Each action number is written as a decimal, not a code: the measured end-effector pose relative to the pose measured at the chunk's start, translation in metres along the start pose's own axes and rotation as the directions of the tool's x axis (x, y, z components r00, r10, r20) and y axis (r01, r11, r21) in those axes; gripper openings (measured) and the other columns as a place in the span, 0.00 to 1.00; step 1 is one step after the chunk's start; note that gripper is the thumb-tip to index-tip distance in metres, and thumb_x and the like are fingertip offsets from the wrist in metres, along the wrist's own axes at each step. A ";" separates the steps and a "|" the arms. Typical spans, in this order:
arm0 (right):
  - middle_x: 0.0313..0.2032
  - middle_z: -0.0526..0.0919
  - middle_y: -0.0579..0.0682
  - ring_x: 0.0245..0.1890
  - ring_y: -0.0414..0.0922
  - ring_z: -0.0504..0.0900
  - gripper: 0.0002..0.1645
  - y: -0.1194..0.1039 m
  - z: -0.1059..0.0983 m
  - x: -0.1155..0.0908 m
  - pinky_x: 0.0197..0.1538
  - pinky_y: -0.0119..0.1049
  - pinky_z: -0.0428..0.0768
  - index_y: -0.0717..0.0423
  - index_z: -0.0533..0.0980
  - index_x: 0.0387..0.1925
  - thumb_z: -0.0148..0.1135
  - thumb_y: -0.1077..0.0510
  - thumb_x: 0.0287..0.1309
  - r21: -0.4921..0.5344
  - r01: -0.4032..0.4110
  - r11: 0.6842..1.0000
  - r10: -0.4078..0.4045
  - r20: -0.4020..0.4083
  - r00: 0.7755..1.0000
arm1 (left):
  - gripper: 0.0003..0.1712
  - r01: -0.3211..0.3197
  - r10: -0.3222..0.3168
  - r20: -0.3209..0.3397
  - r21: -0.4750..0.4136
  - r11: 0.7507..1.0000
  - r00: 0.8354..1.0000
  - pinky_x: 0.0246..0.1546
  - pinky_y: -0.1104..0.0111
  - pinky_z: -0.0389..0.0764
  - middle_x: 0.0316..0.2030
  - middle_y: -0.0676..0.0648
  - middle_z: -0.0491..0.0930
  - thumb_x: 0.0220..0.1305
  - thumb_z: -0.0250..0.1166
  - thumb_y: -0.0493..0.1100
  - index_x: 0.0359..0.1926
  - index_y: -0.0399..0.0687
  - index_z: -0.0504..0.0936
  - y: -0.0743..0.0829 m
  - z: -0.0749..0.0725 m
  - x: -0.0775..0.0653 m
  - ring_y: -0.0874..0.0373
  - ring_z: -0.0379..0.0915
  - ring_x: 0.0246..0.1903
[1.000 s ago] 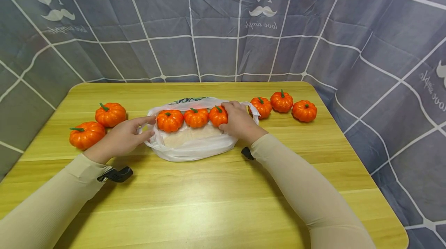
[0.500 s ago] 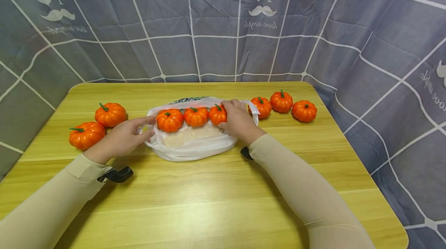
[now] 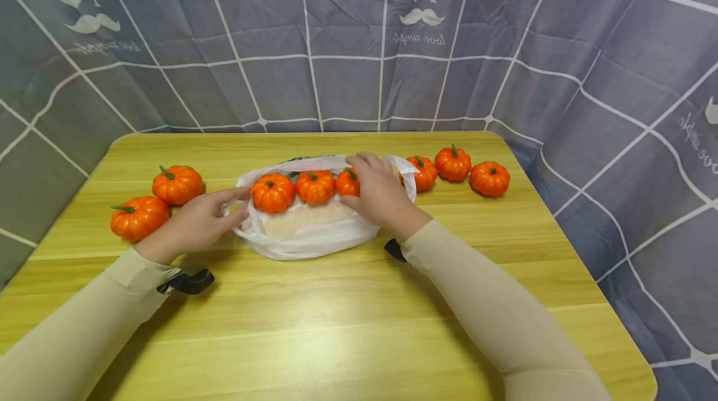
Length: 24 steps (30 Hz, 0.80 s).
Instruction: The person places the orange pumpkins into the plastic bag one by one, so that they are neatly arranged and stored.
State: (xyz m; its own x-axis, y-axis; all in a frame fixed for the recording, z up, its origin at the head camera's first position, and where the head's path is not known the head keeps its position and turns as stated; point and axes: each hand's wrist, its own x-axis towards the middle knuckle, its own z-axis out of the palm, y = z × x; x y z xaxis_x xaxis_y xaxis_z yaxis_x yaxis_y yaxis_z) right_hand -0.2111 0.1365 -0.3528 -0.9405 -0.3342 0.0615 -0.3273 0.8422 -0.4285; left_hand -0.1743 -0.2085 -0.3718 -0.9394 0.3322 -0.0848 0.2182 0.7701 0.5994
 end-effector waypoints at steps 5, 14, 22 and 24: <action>0.79 0.62 0.56 0.78 0.61 0.59 0.49 -0.013 -0.015 -0.008 0.80 0.60 0.62 0.52 0.65 0.77 0.78 0.46 0.61 0.031 0.029 0.999 -0.028 -0.051 0.998 | 0.35 0.000 0.000 0.002 -0.006 1.000 1.000 0.71 0.40 0.70 0.75 0.37 0.69 0.79 0.60 0.51 0.78 0.39 0.67 -0.001 0.000 0.000 0.38 0.69 0.72; 0.75 0.67 0.61 0.76 0.62 0.62 0.40 -0.006 -0.045 -0.015 0.78 0.59 0.65 0.62 0.69 0.73 0.73 0.53 0.65 0.096 0.135 0.986 -0.107 -0.255 0.961 | 0.35 0.000 0.000 -0.006 -0.005 1.000 1.000 0.72 0.39 0.69 0.75 0.37 0.70 0.77 0.62 0.50 0.78 0.39 0.68 -0.003 0.002 0.000 0.36 0.68 0.72; 0.79 0.60 0.63 0.80 0.65 0.54 0.39 0.025 -0.065 -0.013 0.79 0.65 0.56 0.63 0.65 0.76 0.64 0.50 0.72 0.126 0.014 0.992 0.021 -0.272 0.962 | 0.36 -0.011 0.011 -0.007 0.001 1.000 1.000 0.72 0.39 0.69 0.76 0.37 0.69 0.77 0.62 0.51 0.77 0.39 0.68 -0.003 0.002 0.000 0.37 0.68 0.72; 0.81 0.56 0.63 0.81 0.65 0.50 0.40 0.035 -0.067 -0.012 0.80 0.67 0.54 0.62 0.63 0.78 0.63 0.49 0.73 0.126 -0.036 0.991 0.066 -0.241 0.968 | 0.36 -0.010 0.010 -0.007 0.002 1.000 1.000 0.72 0.39 0.69 0.76 0.37 0.69 0.77 0.62 0.51 0.78 0.39 0.68 -0.003 0.002 0.000 0.37 0.68 0.72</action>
State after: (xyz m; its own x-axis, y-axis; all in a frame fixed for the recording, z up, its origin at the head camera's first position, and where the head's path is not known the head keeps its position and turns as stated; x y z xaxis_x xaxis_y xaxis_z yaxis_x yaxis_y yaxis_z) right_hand -0.2176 0.1980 -0.3079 -0.9541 -0.1662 0.2491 -0.2794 0.7934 -0.5409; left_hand -0.1744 -0.2096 -0.3748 -0.9388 0.3365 -0.0733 0.2285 0.7679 0.5984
